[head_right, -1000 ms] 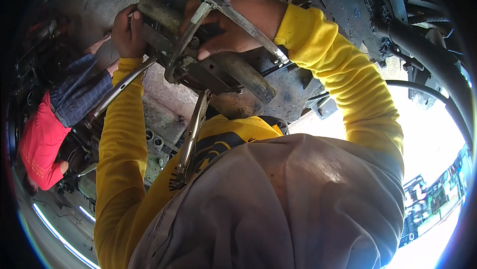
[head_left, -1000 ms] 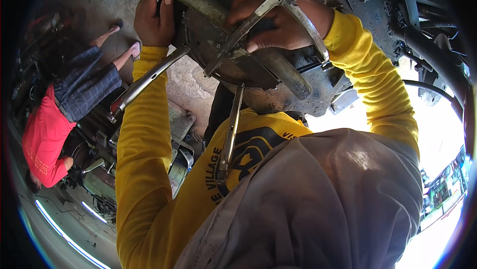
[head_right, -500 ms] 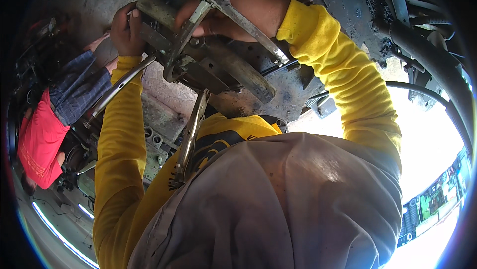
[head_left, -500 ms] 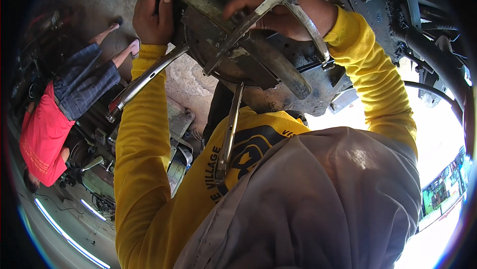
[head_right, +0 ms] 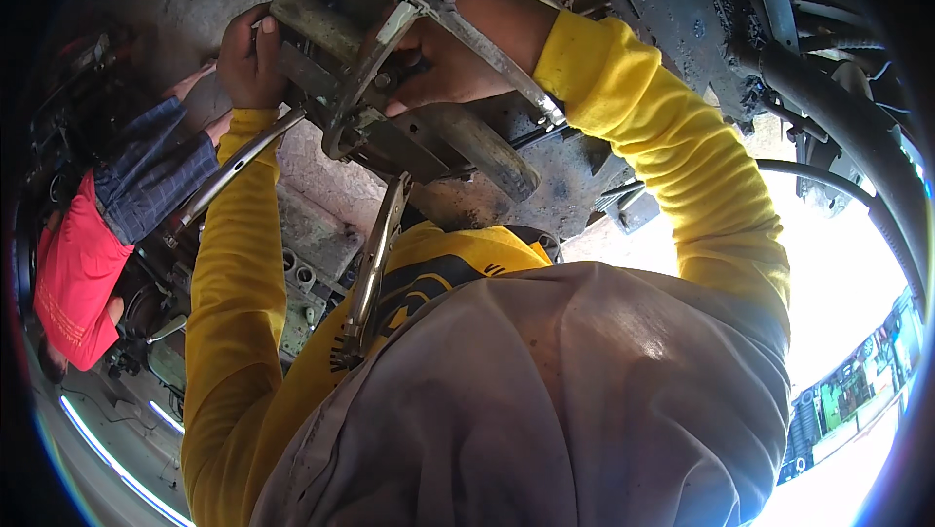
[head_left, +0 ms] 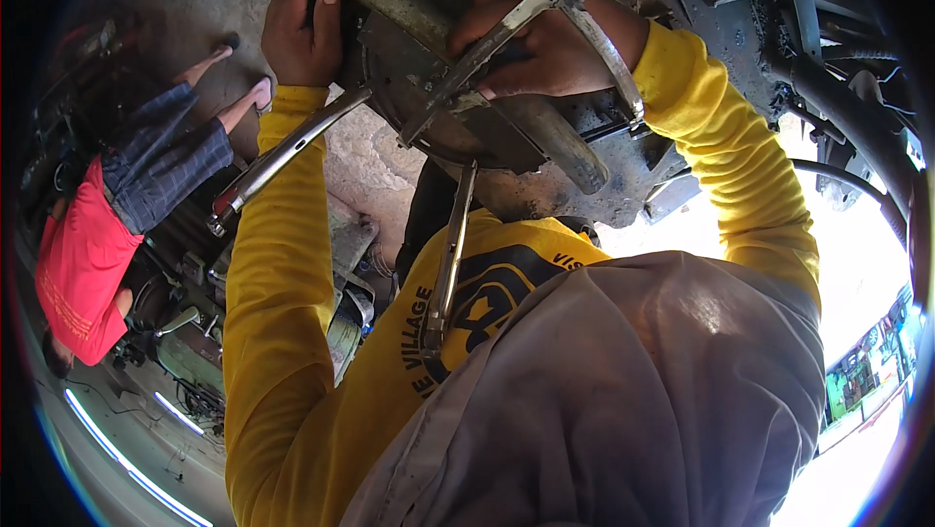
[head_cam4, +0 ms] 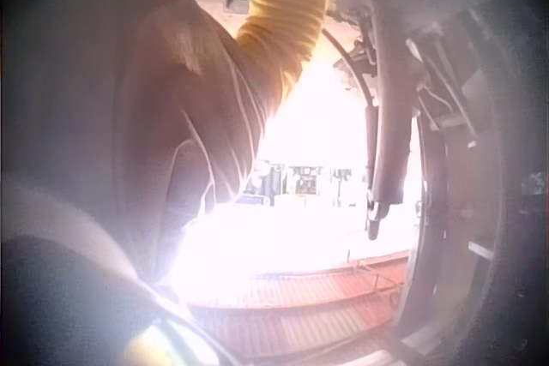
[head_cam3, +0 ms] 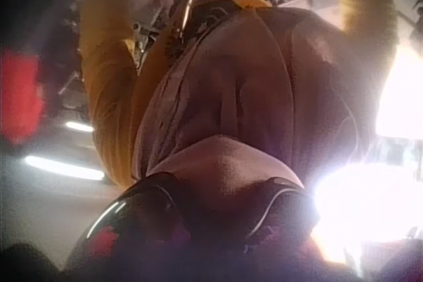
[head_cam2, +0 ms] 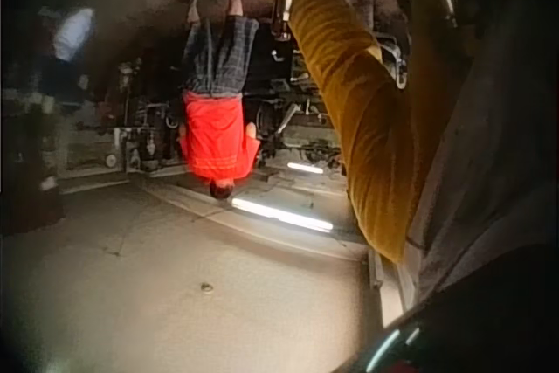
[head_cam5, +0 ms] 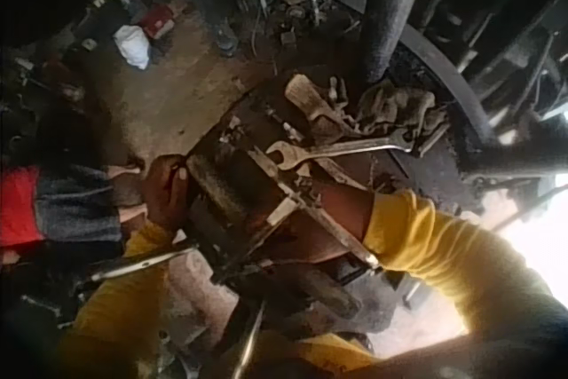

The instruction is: The person adjusts a metal fixture attached to a large industrial machine using a wrench and a metal rod, while another person assists by leaning over the machinery.

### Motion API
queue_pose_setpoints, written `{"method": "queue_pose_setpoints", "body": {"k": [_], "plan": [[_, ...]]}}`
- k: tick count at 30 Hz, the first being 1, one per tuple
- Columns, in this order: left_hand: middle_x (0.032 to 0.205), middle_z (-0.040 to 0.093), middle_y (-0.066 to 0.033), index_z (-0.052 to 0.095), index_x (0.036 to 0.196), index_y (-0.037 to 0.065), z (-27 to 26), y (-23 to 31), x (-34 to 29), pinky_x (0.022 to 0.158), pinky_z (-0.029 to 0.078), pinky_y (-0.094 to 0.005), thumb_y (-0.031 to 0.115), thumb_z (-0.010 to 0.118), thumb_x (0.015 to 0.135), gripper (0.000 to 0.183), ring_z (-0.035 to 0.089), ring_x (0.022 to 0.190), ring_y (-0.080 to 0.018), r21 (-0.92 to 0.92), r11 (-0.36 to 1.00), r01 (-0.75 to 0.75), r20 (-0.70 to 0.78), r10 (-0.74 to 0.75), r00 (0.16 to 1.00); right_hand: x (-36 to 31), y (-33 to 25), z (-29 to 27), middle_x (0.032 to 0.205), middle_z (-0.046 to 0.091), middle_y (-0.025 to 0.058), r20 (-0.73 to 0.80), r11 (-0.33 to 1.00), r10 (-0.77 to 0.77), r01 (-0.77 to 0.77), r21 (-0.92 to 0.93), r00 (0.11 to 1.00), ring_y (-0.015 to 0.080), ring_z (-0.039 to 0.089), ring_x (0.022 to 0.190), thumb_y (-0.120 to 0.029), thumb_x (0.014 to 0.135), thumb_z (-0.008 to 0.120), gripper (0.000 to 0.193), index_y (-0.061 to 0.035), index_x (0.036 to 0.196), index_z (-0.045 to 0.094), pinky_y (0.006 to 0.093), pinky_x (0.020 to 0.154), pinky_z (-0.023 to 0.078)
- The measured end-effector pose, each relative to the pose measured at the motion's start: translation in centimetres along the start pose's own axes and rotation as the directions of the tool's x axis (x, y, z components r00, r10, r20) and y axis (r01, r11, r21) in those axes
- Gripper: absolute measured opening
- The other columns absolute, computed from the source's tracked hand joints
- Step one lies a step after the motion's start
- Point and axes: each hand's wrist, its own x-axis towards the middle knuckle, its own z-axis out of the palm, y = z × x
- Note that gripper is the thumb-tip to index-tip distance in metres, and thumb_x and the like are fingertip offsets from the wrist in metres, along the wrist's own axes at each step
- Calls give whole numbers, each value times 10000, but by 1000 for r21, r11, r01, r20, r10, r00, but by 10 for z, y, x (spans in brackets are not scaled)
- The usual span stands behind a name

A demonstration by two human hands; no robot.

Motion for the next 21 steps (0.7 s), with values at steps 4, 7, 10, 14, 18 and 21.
{"method": "queue_pose_setpoints", "body": {"k": [4,7,10,14,18,21], "plan": [[951,688,-131,690,1033,60,1,-4,1,779,501,-379,274,599,953,246,652,862,-320,-2,1000,-21,5,21,1000,6,3,-4,998,688,133,41,998,-54,55,-30,998,291,665,921,-290,811,773,410,-94,1153,662,361,819,525],[950,687,-133,688,1034,62,0,-3,0,797,502,-369,266,614,949,233,653,872,-320,-5,1000,-3,20,3,1000,5,9,2,975,690,122,-1,995,-92,92,-26,996,272,666,908,-274,807,772,396,-89,1139,662,353,805,527],[980,687,-129,687,1027,52,-10,-2,-9,821,500,-352,256,636,944,226,653,890,-278,-26,1000,-1,-62,-1,998,5,-1,-4,956,690,107,44,995,42,-46,90,998,238,659,887,-255,816,770,371,-81,1127,668,344,795,523],[977,659,-86,638,1064,-34,-69,16,-67,820,493,-325,252,614,979,300,586,905,-154,-87,952,292,-343,-304,889,2,-4,-6,981,659,116,69,959,159,-170,224,985,256,650,892,-151,831,757,287,-52,1087,677,358,777,526],[790,583,-35,613,947,-7,-146,97,-167,608,405,-255,149,570,972,164,512,697,-117,-338,644,686,188,-668,720,6,10,-1,968,665,88,-55,964,-19,33,264,998,205,653,870,-132,860,742,247,-52,1084,678,313,746,526],[863,644,-64,644,1069,-23,-139,161,-107,658,441,-250,69,570,921,190,525,722,-124,-403,734,547,680,-159,715,6,5,-7,957,669,68,3,980,28,-28,198,1000,180,651,868,-133,878,731,223,-51,1078,678,304,748,524]]}}
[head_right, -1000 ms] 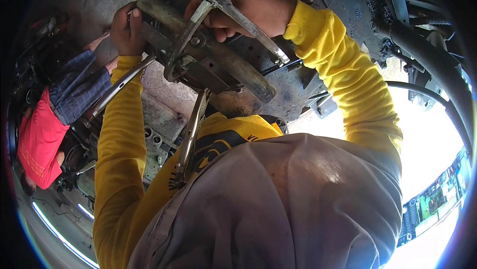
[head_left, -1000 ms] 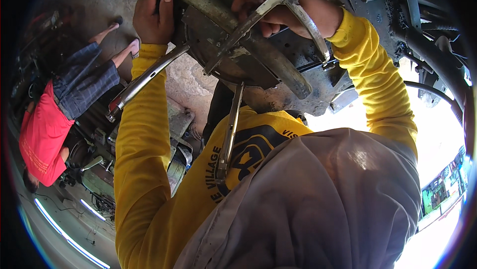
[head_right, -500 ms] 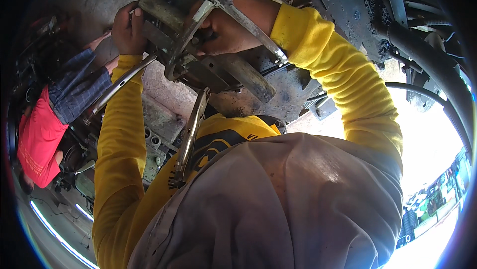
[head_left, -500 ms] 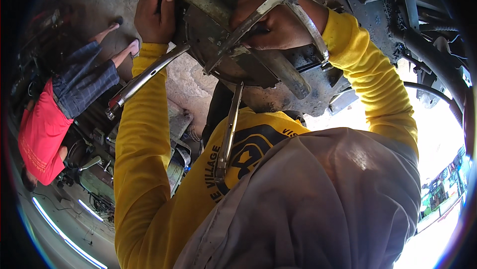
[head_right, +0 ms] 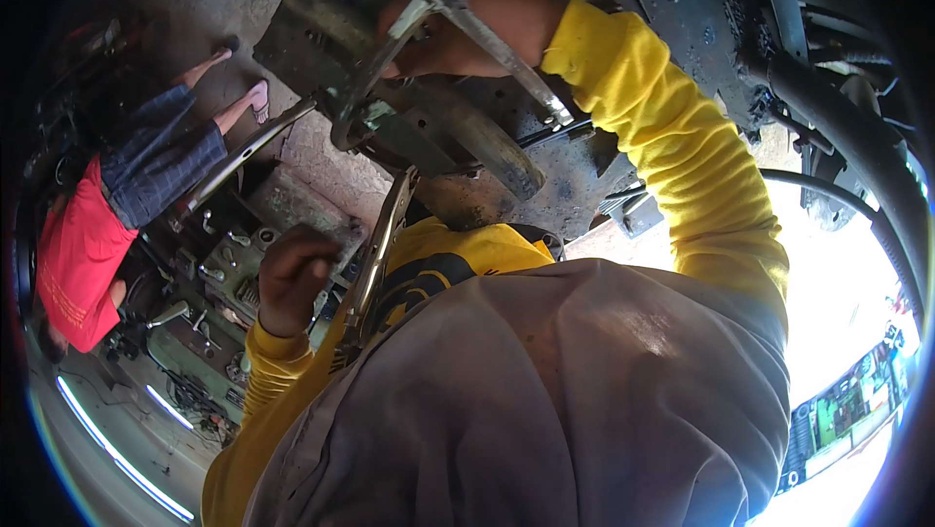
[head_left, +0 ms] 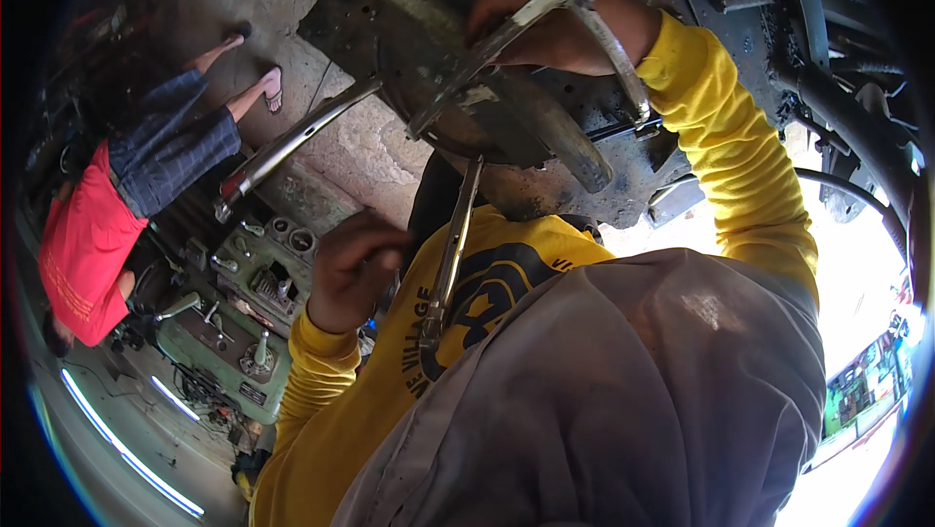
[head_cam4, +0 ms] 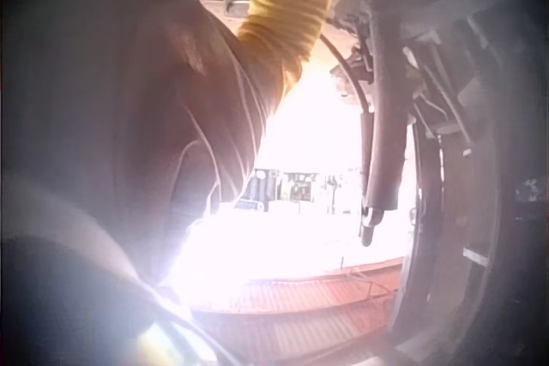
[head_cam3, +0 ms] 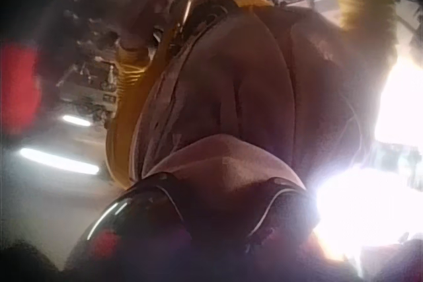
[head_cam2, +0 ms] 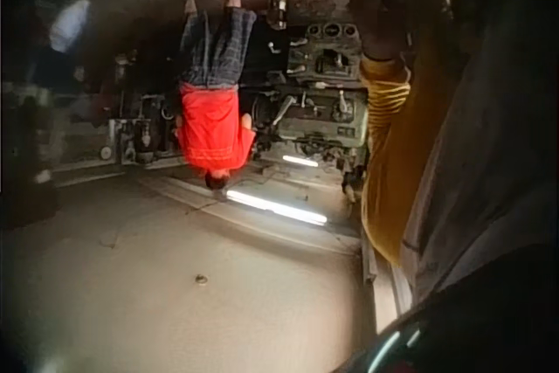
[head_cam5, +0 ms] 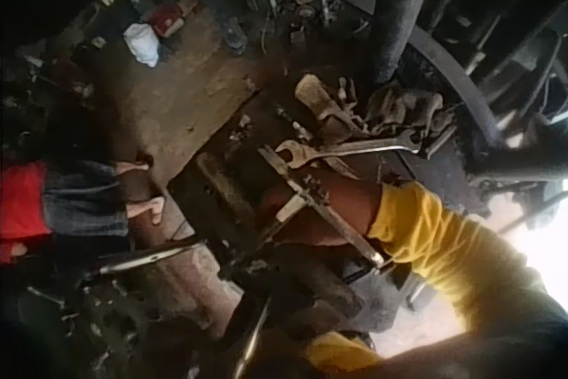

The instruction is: The person adjusts a metal fixture attached to a large industrial machine using a wrench and a metal rod, while another person assists by leaning over the machinery.

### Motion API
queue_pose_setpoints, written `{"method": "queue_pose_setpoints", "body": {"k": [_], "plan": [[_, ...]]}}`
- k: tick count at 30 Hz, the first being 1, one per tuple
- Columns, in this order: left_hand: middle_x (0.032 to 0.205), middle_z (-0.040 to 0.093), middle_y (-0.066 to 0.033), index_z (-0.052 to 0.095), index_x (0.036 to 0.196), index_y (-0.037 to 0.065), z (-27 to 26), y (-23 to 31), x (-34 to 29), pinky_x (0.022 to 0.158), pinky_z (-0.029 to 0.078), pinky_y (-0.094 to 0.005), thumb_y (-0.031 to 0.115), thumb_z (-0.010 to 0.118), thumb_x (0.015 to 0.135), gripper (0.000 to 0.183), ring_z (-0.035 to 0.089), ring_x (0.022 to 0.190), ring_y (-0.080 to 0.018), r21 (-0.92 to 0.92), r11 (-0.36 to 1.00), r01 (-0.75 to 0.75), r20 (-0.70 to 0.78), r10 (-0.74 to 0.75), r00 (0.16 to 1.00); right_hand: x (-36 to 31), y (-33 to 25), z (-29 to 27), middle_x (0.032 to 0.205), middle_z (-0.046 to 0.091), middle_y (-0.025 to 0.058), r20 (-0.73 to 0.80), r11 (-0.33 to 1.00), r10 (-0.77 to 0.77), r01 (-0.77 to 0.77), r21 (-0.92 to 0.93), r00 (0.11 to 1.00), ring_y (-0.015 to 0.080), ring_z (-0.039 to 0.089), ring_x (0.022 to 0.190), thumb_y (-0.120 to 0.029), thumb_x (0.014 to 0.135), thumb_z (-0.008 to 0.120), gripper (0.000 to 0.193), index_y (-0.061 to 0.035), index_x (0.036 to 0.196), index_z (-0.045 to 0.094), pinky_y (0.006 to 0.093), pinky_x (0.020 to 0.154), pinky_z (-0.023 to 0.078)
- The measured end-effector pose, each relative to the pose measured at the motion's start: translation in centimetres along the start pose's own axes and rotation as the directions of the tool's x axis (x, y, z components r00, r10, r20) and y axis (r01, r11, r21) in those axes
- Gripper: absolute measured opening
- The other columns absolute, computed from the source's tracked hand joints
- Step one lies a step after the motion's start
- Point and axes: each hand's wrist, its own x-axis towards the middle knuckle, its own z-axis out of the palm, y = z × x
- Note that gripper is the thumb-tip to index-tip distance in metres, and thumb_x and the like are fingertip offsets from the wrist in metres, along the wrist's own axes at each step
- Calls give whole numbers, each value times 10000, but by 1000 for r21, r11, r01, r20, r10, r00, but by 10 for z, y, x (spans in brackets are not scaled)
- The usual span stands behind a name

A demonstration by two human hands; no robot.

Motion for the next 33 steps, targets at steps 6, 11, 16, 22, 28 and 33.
{"method": "queue_pose_setpoints", "body": {"k": [6,11,16,22,28,33], "plan": [[1232,593,-116,495,1381,-3,15,46,57,802,465,-275,41,553,934,453,558,905,-123,-210,928,308,197,-269,943,-4,0,-5,979,680,47,109,968,213,-225,112,971,153,644,920,-155,898,722,241,-56,1114,681,294,814,518],[1259,563,-97,347,1478,18,35,31,84,839,457,-275,53,544,947,568,509,888,-115,-476,782,402,140,-385,912,-7,1,-5,1000,690,45,35,981,195,-195,11,980,148,634,951,-213,914,716,247,-66,1111,695,304,847,505],[1228,536,-79,387,1440,16,46,29,92,885,437,-295,70,530,936,527,499,965,-132,-319,890,325,133,-298,945,-11,4,-2,996,693,46,64,944,311,-316,94,948,151,636,943,-226,914,717,250,-76,1112,700,304,846,504],[1214,552,-99,457,1355,1,59,30,98,978,414,-318,53,552,880,488,516,1072,-167,-503,788,354,76,-368,927,-9,-2,-4,976,697,39,77,930,341,-348,115,937,148,638,935,-218,903,730,255,-76,1113,702,301,840,510],[1287,524,-93,458,1374,33,59,28,96,1083,326,-347,70,566,855,531,449,1207,-190,-711,619,332,118,-361,925,-12,4,1,986,690,45,95,918,328,-341,202,940,150,639,931,-223,896,741,278,-67,1122,695,302,824,516],[1349,479,-84,426,1404,50,51,23,94,1116,284,-391,76,591,843,586,388,1265,-197,-607,726,325,111,-328,938,-6,-2,-5,983,684,43,136,898,338,-363,250,931,148,635,937,-248,892,746,304,-73,1134,688,300,826,509]]}}
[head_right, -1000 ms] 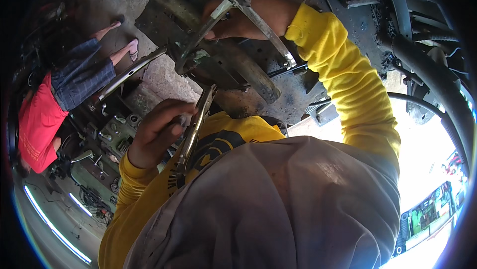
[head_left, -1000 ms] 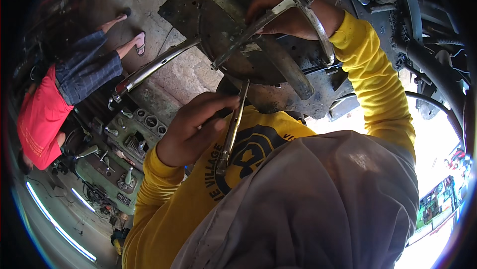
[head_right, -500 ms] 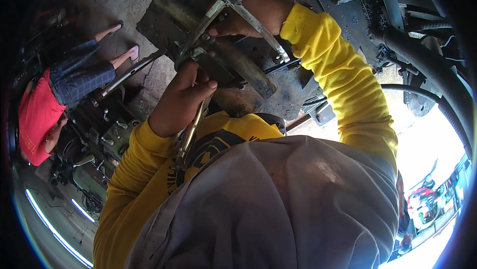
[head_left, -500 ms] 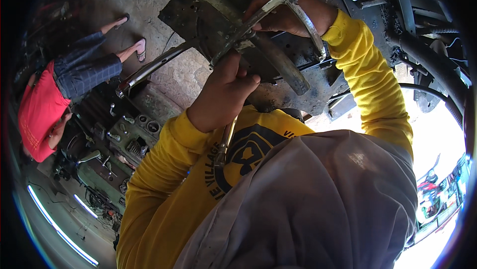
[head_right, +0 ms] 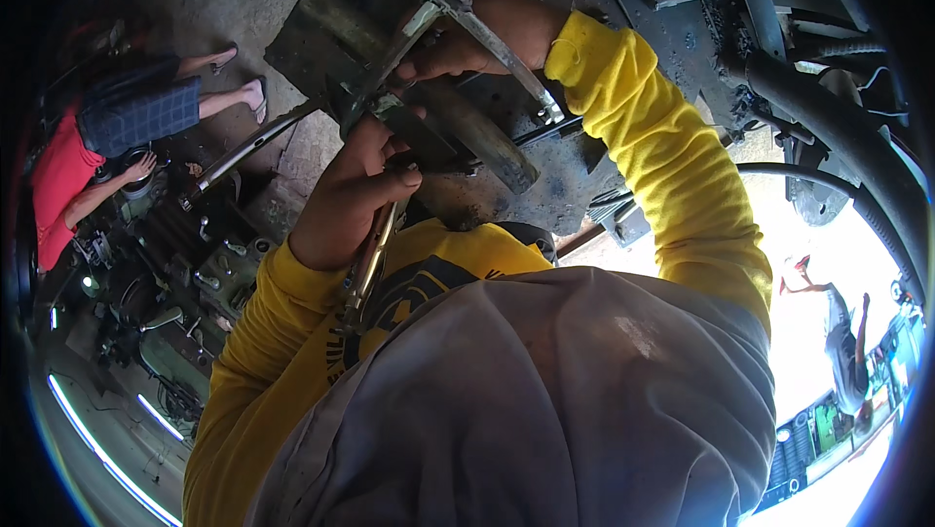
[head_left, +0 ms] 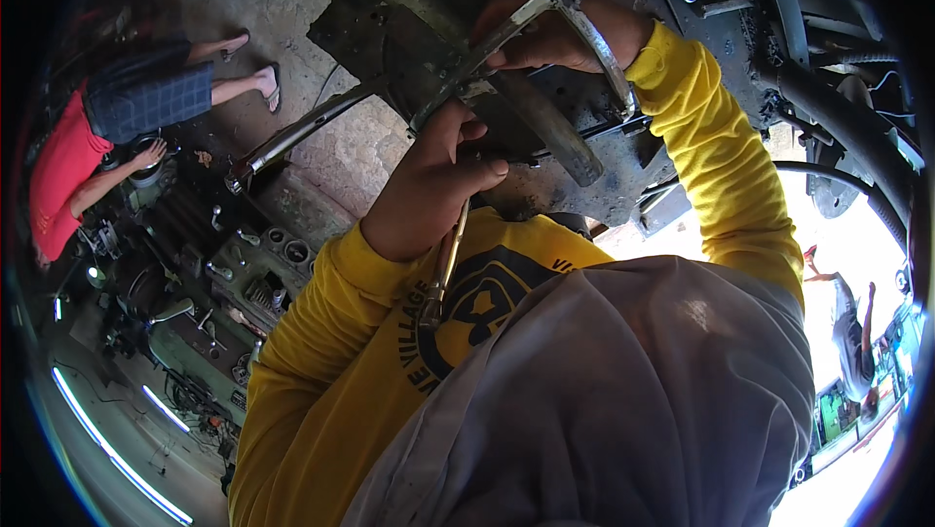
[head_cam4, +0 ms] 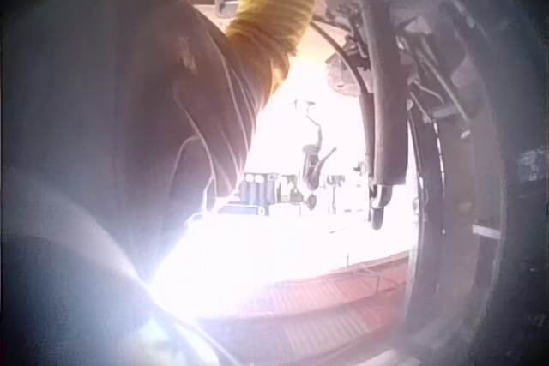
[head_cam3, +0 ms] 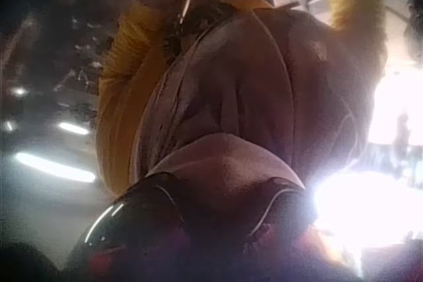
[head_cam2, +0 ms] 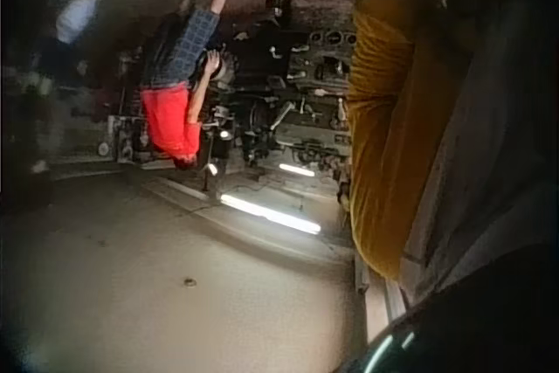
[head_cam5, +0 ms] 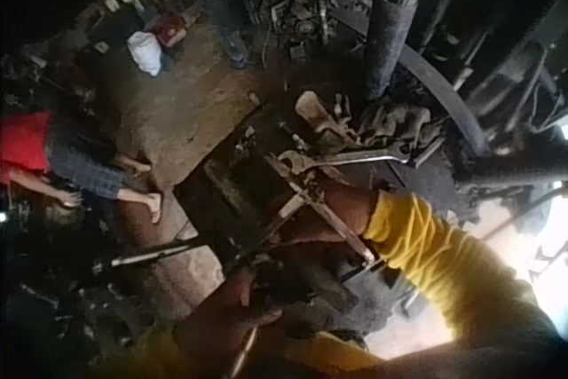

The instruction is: The person adjusts a metal fixture attached to a large industrial machine using a wrench and a metal rod, while another person assists by leaning over the machinery.

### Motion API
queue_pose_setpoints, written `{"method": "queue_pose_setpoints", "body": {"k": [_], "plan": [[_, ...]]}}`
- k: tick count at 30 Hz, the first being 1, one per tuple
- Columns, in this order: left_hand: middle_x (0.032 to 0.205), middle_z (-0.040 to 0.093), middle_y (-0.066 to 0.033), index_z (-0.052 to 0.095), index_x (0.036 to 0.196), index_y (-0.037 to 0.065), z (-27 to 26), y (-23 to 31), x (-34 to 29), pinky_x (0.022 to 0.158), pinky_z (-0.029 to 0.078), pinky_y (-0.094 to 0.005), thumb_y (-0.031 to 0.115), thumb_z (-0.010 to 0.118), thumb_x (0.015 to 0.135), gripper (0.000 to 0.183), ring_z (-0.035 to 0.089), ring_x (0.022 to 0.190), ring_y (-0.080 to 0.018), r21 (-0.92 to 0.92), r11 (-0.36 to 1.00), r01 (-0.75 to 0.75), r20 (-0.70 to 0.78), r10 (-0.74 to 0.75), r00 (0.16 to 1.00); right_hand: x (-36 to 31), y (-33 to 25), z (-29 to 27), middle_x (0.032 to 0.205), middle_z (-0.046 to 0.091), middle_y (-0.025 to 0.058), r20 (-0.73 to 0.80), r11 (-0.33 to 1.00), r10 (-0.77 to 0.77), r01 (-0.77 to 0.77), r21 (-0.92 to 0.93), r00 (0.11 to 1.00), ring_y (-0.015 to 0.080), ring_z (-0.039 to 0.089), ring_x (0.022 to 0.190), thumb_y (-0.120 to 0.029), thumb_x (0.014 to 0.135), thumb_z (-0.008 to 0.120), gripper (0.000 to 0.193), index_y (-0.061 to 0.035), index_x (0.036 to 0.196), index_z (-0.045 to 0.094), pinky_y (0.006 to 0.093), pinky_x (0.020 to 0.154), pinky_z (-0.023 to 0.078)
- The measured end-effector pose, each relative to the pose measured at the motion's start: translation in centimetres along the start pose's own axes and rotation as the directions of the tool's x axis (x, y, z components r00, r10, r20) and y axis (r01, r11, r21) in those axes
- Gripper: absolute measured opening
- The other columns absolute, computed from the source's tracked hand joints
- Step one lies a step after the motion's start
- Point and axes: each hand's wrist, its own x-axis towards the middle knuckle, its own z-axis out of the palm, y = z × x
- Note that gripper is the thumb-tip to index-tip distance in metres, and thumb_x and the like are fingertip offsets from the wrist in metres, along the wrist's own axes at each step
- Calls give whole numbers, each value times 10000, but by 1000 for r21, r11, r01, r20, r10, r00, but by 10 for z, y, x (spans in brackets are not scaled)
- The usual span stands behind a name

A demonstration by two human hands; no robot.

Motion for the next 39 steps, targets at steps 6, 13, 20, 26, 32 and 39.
{"method": "queue_pose_setpoints", "body": {"k": [6,13,20,26,32,39], "plan": [[1383,451,-90,408,1423,56,4,7,1,1125,268,-395,97,610,853,606,384,1269,-204,30,1000,-5,-4,5,1000,-3,-9,3,1013,677,42,-20,963,-212,206,-174,977,144,622,937,-256,887,750,310,-69,1124,683,299,831,501],[1418,401,-110,275,1517,20,2,-2,1,1103,288,-349,97,565,835,745,375,1308,-210,-19,1000,-24,58,25,998,-9,7,7,1028,665,30,-23,988,-157,157,-4,987,133,606,963,-229,924,714,300,-59,1164,652,283,849,492],[1360,510,-109,409,1436,6,-15,11,-19,1070,378,-344,104,614,950,538,468,1242,-200,72,997,5,85,-11,996,-60,19,-38,1076,633,51,-239,904,112,1,427,964,104,579,914,-205,1020,561,363,22,1303,538,259,822,482],[1355,525,-112,432,1431,12,-27,17,-35,1045,406,-325,58,579,963,493,516,1166,-168,72,997,-33,102,26,994,-91,22,-34,1065,664,85,-437,706,31,290,646,899,141,640,839,-114,1014,511,344,39,1320,545,275,786,523],[1338,542,-95,452,1409,13,-37,15,-35,1013,414,-307,90,579,970,464,523,1144,-136,128,992,-17,64,8,998,-102,32,-41,1205,652,115,-481,643,0,368,672,877,152,661,911,-74,990,498,365,21,1339,548,265,846,540],[1312,565,-86,467,1394,14,-42,9,-35,1000,416,-305,158,581,979,453,533,1139,-135,162,986,-26,36,20,999,-102,26,-30,1234,642,167,-614,839,47,303,453,788,218,695,943,-89,983,512,352,21,1314,564,289,838,582]]}}
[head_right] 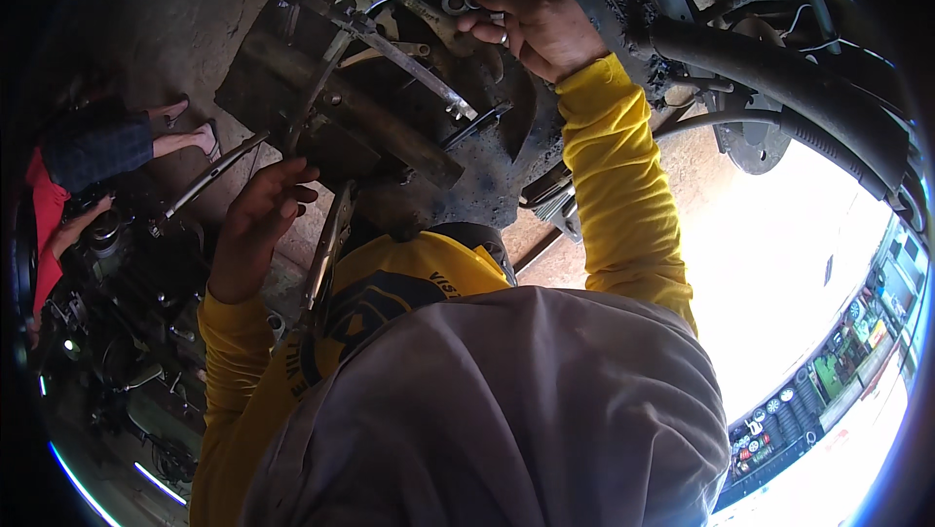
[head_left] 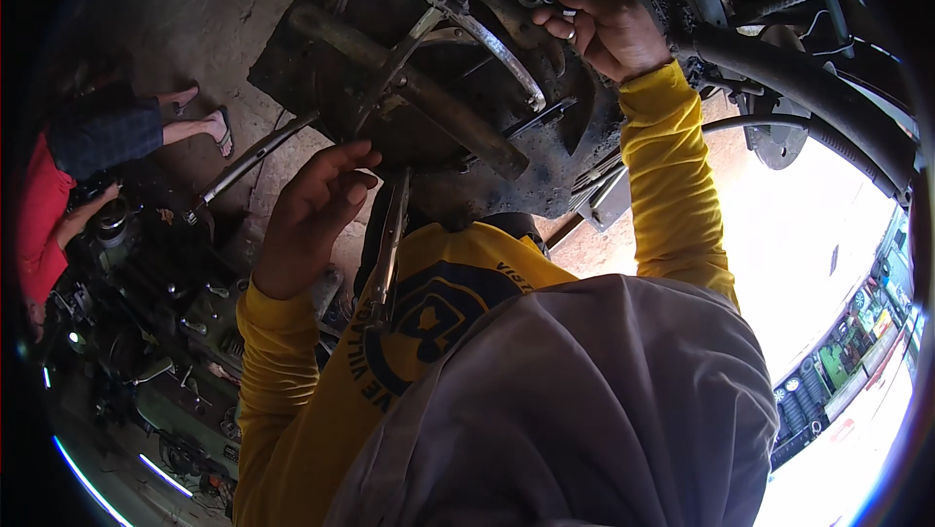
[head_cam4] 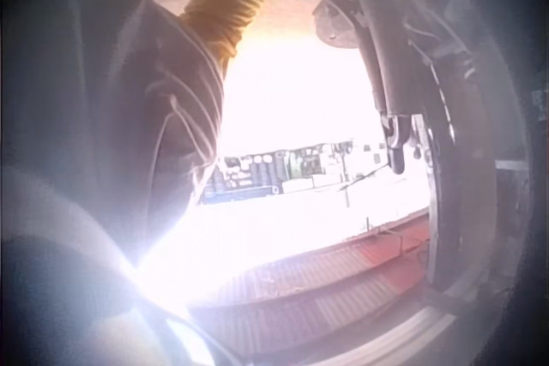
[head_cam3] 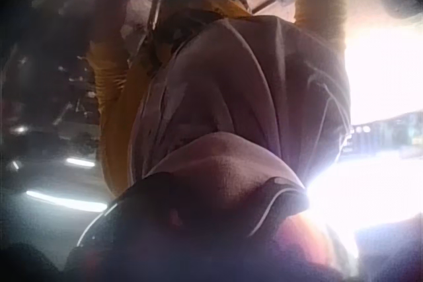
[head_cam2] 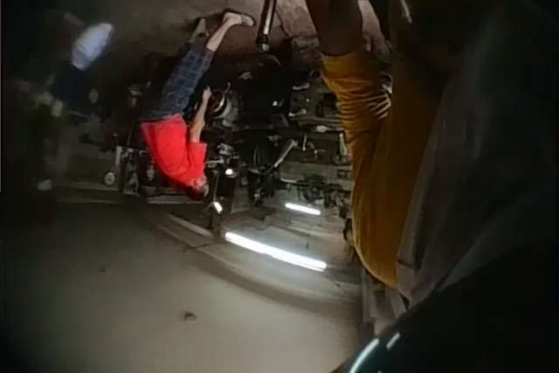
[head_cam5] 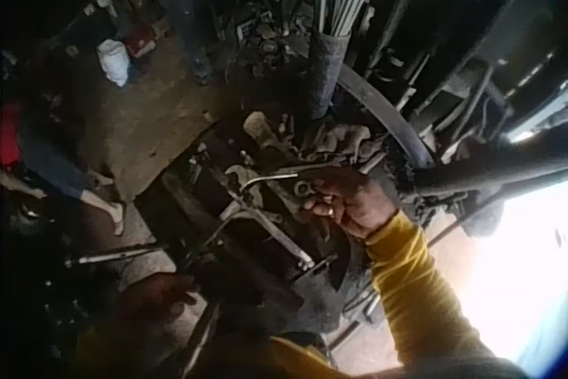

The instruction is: The person adjusts a metal fixture attached to a large industrial machine using a wrench and a metal rod, while another person assists by leaning over the machinery.

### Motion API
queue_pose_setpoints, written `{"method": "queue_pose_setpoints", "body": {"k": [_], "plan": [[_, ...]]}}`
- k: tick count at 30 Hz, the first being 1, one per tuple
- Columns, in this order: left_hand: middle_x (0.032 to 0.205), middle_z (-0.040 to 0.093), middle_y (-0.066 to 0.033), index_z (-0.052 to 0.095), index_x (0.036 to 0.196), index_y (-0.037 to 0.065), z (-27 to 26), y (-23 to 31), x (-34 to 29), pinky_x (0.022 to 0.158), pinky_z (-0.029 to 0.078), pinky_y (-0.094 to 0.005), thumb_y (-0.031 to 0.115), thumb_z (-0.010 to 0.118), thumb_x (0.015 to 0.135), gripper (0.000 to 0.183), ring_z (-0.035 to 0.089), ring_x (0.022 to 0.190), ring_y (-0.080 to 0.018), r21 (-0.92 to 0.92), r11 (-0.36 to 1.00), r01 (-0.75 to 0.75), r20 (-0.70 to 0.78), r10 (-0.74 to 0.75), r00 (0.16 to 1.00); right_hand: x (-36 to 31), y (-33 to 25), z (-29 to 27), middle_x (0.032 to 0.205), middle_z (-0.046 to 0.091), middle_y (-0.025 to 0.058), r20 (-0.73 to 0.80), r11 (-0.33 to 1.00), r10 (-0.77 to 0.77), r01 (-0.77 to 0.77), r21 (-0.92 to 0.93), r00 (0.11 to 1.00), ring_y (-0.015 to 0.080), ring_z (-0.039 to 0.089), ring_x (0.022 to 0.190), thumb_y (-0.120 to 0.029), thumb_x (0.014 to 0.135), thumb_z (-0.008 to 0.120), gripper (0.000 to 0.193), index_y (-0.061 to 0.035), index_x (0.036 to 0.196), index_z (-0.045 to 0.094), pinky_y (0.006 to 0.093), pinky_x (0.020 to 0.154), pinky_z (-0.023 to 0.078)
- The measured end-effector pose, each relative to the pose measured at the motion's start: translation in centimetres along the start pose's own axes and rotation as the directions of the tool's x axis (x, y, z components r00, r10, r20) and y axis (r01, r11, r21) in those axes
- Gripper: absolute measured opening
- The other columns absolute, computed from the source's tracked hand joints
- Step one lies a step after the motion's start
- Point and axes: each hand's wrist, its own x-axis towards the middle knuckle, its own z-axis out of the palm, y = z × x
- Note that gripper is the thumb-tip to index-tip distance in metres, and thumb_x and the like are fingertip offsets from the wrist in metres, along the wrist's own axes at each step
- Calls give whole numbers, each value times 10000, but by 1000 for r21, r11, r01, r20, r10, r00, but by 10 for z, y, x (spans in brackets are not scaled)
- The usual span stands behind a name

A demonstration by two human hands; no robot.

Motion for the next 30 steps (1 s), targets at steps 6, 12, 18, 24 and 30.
{"method": "queue_pose_setpoints", "body": {"k": [6,12,18,24,30], "plan": [[1296,574,-86,484,1377,17,-1,-4,-2,1024,410,-311,148,579,979,429,536,1140,-142,39,999,7,-28,-6,1000,-2,-1,-7,1254,631,181,-70,993,39,-31,115,997,276,691,1012,-89,988,492,367,47,1325,545,326,865,581],[1279,584,-76,502,1362,30,-3,-7,0,1022,408,-307,140,578,979,405,533,1146,-142,79,997,9,-36,-7,999,-7,-2,-12,1330,577,210,56,948,-32,13,319,998,324,660,1088,-145,981,475,440,77,1360,496,351,932,556],[1273,592,-67,513,1353,43,-3,-5,0,1018,406,-313,144,585,976,397,532,1153,-143,111,994,16,-41,-12,999,-14,-3,-4,1317,580,209,92,964,-44,18,264,995,327,632,1145,-119,909,508,527,94,1388,455,350,980,535],[1274,596,-69,518,1343,44,-5,-8,1,1025,401,-312,141,585,973,388,529,1172,-144,105,994,24,-51,-19,999,-22,-7,0,1314,577,214,144,952,-85,38,304,986,327,619,1172,-68,877,499,533,101,1381,458,343,996,528],[1269,600,-70,519,1331,32,-3,-5,1,1029,397,-310,153,587,972,385,527,1178,-141,134,991,31,-52,-25,998,-27,-8,3,1314,578,213,83,964,-85,61,257,993,313,626,1179,-16,913,497,483,91,1383,461,332,990,533]]}}
